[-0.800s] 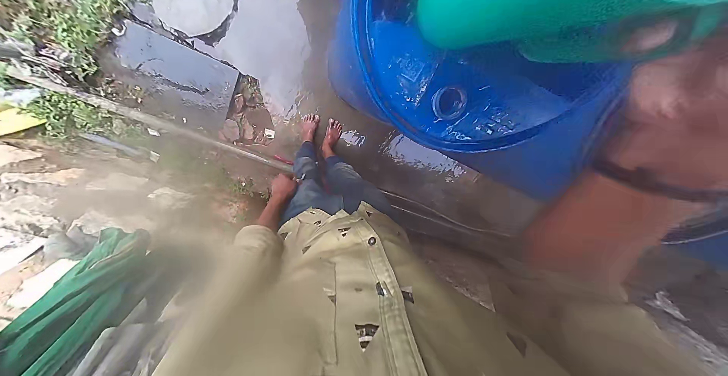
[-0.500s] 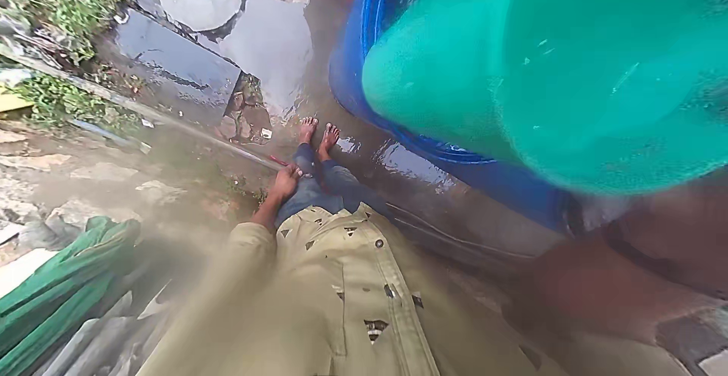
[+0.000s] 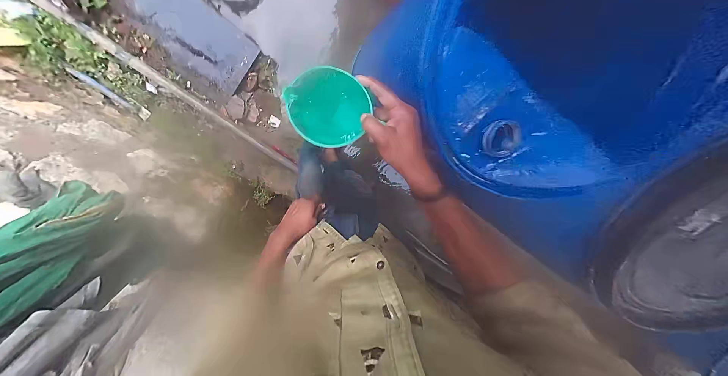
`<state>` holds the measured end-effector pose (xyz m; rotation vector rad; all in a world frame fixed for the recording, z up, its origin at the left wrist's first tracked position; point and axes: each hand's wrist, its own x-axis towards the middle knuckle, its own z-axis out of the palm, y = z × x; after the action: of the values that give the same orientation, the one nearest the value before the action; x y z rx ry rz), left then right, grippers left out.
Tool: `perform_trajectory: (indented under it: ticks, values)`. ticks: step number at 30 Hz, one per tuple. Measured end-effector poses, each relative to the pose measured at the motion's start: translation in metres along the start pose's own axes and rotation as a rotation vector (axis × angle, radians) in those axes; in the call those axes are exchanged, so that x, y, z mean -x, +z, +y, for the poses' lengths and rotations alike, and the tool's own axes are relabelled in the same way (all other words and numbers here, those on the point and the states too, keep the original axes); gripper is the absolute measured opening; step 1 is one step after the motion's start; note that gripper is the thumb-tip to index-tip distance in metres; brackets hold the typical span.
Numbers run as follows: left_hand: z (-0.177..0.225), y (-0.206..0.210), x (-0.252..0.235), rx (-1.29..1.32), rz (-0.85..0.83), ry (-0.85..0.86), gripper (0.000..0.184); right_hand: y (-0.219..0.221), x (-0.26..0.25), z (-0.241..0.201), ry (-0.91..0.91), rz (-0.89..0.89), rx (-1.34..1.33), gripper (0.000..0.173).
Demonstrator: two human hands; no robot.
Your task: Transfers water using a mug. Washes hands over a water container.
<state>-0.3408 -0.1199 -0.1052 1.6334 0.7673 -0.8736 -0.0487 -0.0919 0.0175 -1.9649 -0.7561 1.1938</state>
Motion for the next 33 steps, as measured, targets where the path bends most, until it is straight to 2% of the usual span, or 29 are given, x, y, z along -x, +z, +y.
perform_trajectory:
  ticks: [2, 4, 7, 9, 11, 14, 18, 21, 27, 33]
  values:
    - [-0.007, 0.017, 0.017, -0.007, -0.039, -0.038, 0.042, 0.040, -0.036, 0.069, 0.041, -0.015, 0.144, 0.059]
    - [-0.021, 0.018, 0.004, -0.015, 0.006, -0.058, 0.041, 0.073, -0.093, 0.138, 0.040, -0.042, 0.268, 0.057]
    - [-0.034, 0.043, 0.014, 0.014, -0.018, -0.088, 0.039, 0.116, -0.133, 0.222, 0.139, -0.217, 0.511, 0.057]
    - [-0.039, 0.051, 0.019, 0.051, -0.040, -0.096, 0.038, 0.141, -0.150, 0.274, 0.175, -0.346, 0.646, 0.057]
    - [-0.050, 0.056, 0.014, 0.080, 0.020, -0.081, 0.038, 0.164, -0.174, 0.323, 0.140, -0.456, 0.715, 0.058]
    - [-0.059, 0.069, 0.022, 0.125, 0.043, -0.090, 0.036, 0.188, -0.177, 0.389, 0.122, -0.636, 0.840, 0.063]
    - [-0.069, 0.074, 0.023, 0.130, 0.120, -0.063, 0.035, 0.208, -0.184, 0.444, 0.158, -0.758, 0.939, 0.066]
    - [-0.076, 0.072, 0.021, 0.143, 0.143, -0.023, 0.036, 0.217, -0.177, 0.473, 0.207, -0.742, 0.966, 0.067]
    - [-0.084, 0.062, 0.021, 0.141, 0.111, -0.001, 0.042, 0.205, -0.168, 0.495, 0.339, -0.676, 0.994, 0.068]
    - [-0.091, 0.050, 0.020, 0.146, 0.076, -0.002, 0.041, 0.201, -0.144, 0.514, 0.313, -0.685, 1.017, 0.068]
